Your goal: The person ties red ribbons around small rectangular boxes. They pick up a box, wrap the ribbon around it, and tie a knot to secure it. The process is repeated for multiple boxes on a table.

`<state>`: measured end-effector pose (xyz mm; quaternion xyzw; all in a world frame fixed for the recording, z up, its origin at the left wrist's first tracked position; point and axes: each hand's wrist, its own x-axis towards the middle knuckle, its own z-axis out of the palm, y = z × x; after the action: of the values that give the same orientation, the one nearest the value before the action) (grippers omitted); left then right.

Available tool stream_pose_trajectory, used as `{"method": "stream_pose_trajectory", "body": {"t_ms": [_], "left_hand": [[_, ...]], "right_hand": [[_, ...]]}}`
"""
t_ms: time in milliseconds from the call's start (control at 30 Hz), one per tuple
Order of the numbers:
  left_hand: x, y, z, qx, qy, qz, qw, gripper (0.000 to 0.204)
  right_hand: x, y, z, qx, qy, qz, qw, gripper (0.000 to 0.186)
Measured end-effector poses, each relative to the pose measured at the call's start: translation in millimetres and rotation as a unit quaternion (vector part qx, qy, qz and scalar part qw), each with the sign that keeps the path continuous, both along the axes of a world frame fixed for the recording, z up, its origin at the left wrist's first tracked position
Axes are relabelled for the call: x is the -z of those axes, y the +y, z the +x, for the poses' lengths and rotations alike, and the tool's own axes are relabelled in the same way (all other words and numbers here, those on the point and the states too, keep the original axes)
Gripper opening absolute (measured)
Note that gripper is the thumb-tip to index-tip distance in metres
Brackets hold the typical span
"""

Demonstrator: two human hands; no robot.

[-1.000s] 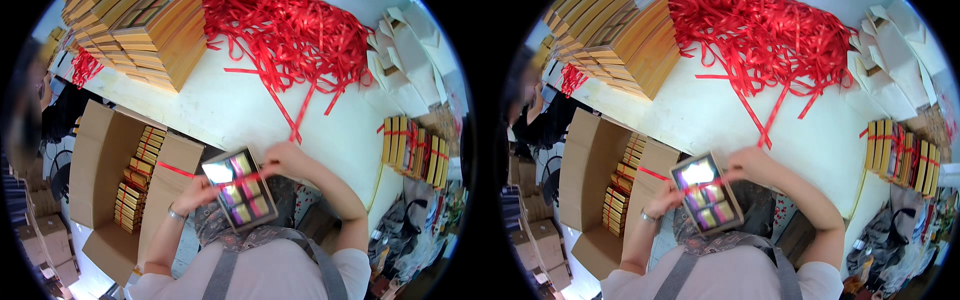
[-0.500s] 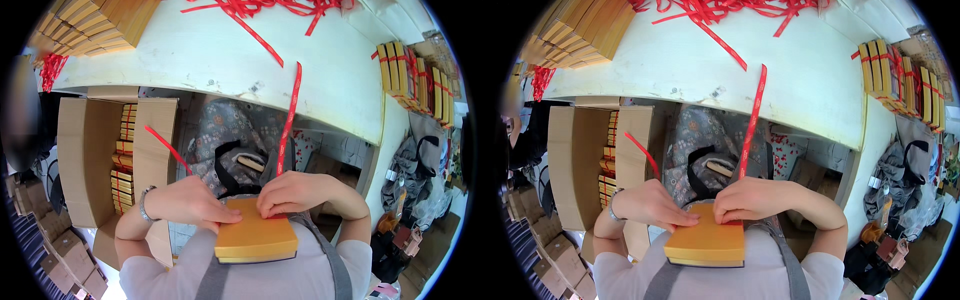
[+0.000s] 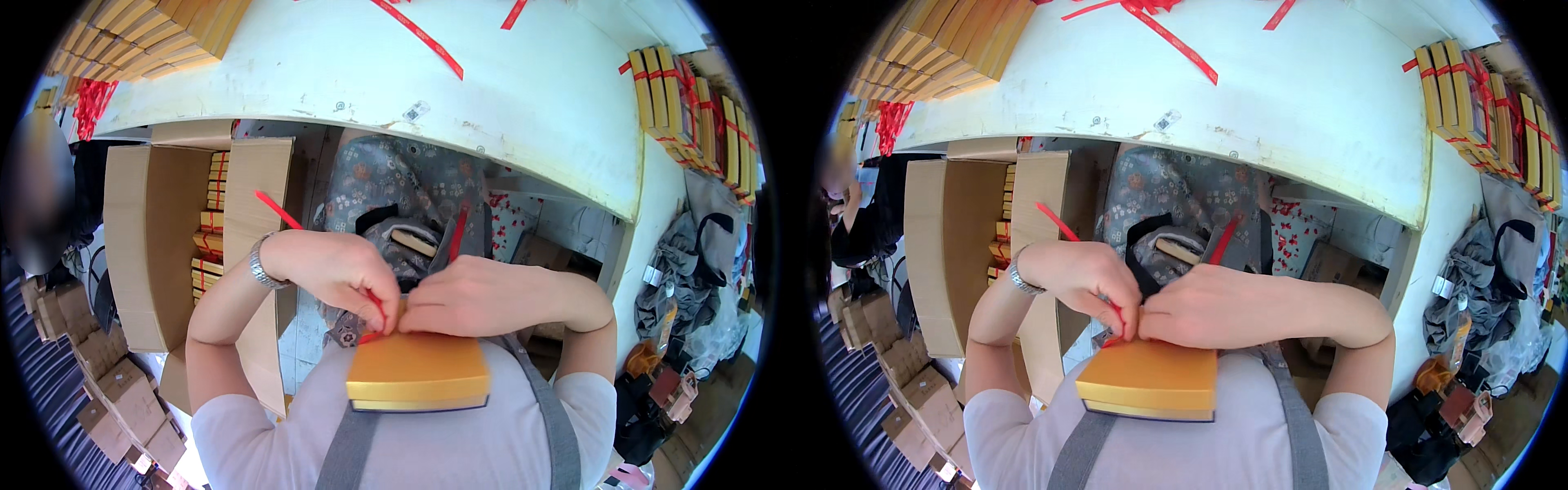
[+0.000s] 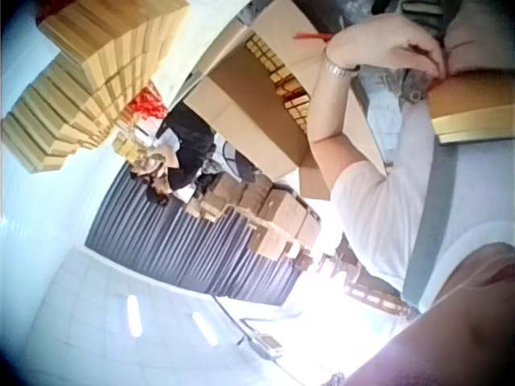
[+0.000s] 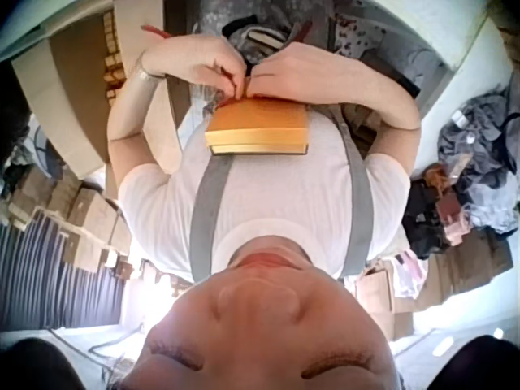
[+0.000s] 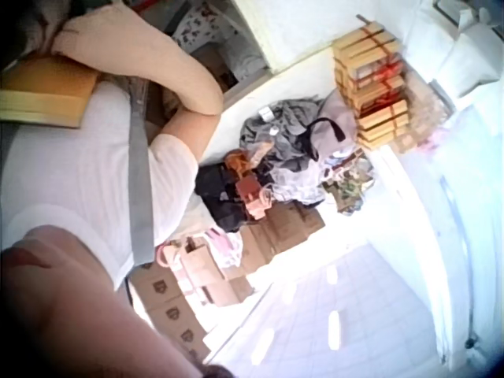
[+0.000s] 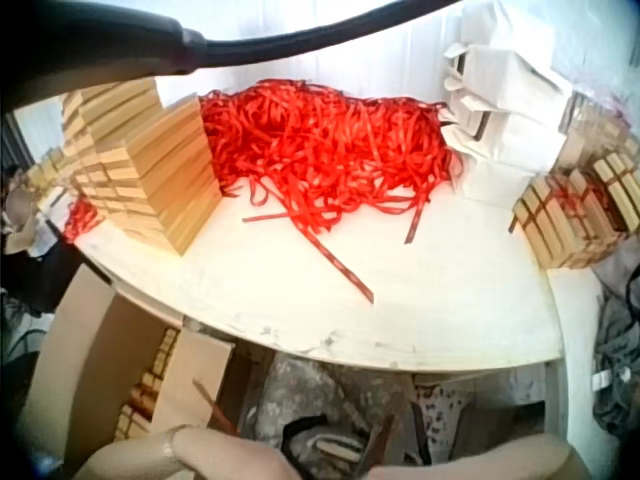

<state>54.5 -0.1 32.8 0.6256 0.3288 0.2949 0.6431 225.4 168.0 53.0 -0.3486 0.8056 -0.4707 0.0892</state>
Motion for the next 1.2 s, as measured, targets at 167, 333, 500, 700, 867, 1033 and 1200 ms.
{"method": "stream_pose_trajectory", "body": {"t_ms": [167,333,500,700,867,1033,1200], "left_hand": [[5.0,-7.9,7.0,-0.076,-0.039,-0.151,0.985,0.011],[7.3,-3.2,24.4,-0.132,-0.067,-0.190,0.971,0.023],[-16.9,-0.2,36.1,-0.314,0.118,-0.050,0.941,0.038],[-16.2,4.4,30.7,-0.131,0.127,-0.150,0.972,0.041],[1.0,-1.9,43.8,-0.207,-0.112,-0.371,0.898,0.019],[-14.5,-19.5,56.2,-0.324,-0.114,-0.296,0.891,0.010],[-32.3,-26.1,51.7,-0.317,0.018,-0.246,0.916,0.006]], "right_hand": [[3.8,-8.2,7.8,0.085,-0.036,-0.014,0.996,0.022],[12.5,-12.7,24.6,0.187,0.092,-0.024,0.978,0.032],[5.8,-15.7,32.3,0.273,0.258,0.072,0.924,0.024],[-8.4,-14.0,33.0,0.265,0.307,0.152,0.901,0.021],[-15.7,-9.1,37.9,0.257,0.310,0.179,0.897,0.026],[-6.3,6.5,40.9,0.240,0.252,0.126,0.929,0.028],[22.0,13.7,32.3,0.157,0.102,0.010,0.982,0.024]]}}
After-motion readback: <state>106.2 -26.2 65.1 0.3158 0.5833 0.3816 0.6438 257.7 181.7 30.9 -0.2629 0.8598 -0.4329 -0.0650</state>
